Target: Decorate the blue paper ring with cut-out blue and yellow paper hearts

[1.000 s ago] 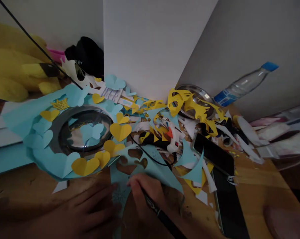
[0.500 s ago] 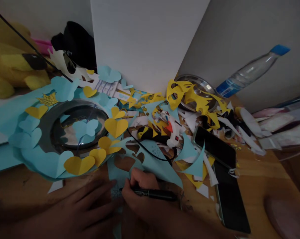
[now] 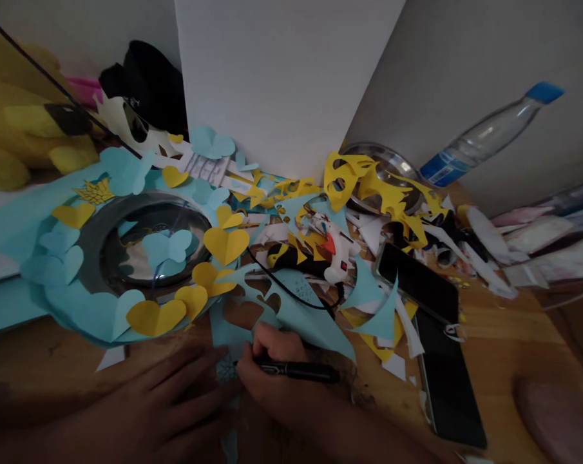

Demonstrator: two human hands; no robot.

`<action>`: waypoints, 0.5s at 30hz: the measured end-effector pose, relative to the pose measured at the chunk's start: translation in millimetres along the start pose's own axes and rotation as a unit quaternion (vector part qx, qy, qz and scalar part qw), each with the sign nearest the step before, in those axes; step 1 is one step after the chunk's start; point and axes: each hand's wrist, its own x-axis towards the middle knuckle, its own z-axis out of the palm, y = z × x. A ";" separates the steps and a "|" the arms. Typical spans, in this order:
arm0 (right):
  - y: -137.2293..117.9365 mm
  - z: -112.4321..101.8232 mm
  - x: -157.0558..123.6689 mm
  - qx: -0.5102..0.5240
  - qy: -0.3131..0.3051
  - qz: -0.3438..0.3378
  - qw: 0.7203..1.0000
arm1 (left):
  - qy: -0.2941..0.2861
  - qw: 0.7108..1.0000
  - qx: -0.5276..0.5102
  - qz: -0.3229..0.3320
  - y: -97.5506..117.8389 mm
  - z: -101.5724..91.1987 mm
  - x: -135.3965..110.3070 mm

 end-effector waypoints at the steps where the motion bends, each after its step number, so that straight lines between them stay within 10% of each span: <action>1: -0.1 0.2 0.2 0.001 0.003 0.001 1.000 | -0.008 1.000 0.013 0.001 0.1 0.2 0.2; 15: 3.6 4.9 -3.1 0.043 0.008 0.064 0.997 | -0.028 0.999 0.017 -0.003 -0.2 -1.6 1.9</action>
